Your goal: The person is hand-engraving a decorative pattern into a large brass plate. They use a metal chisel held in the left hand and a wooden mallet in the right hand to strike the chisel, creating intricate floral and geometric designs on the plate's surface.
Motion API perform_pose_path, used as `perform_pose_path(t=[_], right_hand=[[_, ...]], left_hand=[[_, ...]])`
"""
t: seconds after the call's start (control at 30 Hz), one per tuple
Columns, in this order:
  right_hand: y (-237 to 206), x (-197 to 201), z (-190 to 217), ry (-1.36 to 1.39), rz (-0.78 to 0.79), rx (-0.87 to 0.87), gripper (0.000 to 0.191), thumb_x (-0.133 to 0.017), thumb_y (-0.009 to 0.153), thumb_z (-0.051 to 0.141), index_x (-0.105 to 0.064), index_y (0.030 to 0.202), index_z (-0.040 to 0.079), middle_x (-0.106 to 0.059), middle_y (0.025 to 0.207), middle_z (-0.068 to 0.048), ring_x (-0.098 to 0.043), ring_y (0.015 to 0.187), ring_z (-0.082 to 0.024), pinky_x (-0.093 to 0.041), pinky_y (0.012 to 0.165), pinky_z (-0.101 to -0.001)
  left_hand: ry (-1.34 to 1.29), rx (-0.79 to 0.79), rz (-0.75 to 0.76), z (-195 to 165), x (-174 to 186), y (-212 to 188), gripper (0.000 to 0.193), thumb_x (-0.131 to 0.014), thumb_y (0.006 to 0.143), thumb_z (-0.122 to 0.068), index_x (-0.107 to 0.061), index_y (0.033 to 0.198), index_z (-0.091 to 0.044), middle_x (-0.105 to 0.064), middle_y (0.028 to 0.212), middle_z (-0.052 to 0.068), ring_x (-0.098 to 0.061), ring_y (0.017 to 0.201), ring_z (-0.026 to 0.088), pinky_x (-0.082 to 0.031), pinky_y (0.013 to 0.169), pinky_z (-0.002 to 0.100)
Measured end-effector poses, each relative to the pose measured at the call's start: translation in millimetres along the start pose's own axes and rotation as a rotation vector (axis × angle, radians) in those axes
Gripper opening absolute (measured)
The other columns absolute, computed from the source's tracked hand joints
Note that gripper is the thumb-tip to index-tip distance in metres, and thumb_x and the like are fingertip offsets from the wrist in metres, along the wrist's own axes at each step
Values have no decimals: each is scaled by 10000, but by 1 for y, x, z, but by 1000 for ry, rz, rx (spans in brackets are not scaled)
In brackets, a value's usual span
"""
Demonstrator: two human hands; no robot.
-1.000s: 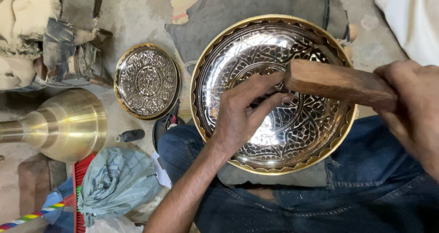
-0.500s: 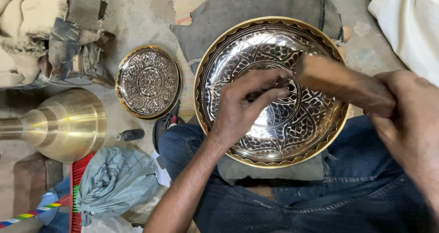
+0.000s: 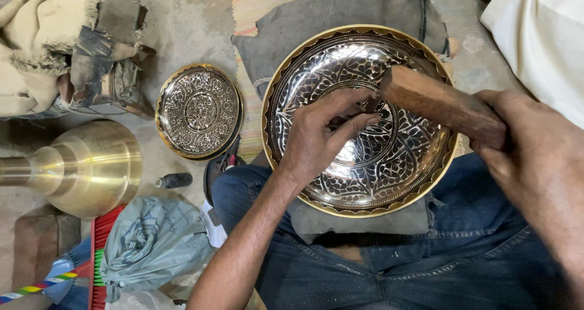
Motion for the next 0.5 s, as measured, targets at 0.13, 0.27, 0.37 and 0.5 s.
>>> perform_pose_path(t=[0.13,0.27,0.37,0.5], right_hand=[[7,-4,-9,-41,50,-82,462,-773,804,-27,-678,1252,32,-722,961,-203,-720,880,-359,-555,789,-444],[11,-6,-19,-152,31,-39,420,-790,797,-42,-690,1202,8,-722,925,-209,-721,845,-340,-561,776,-428],[13,-5,-25,269,-96,-1,358,-713,889,25,-586,1222,13,-682,1012,-155,-707,924,-245,-574,802,-343],[14,-7,-23,291,-69,37,278,-722,948,28,-565,1168,-37,-704,947,-154,-721,867,-243,-571,763,-355]], left_hand=[[-54,88,19,8,-2,0,343,-740,980,-197,-670,1299,-91,-795,1083,57,-791,950,128,-682,827,298],[-71,91,19,10,-3,-1,350,-730,984,-196,-661,1309,-86,-788,1074,57,-793,950,135,-689,825,298],[-83,92,17,12,-5,-1,342,-717,985,-197,-661,1307,-96,-786,1103,54,-795,923,135,-703,790,286],[-69,56,-4,12,-6,-2,336,-729,983,-184,-668,1299,-87,-776,1161,73,-793,945,153,-704,800,298]])
Point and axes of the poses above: each hand's wrist, its own y-axis towards the middle knuckle, its own x-axis out of the back of the hand, z = x × y, the point moved 5 cm from there along y, towards the middle knuckle
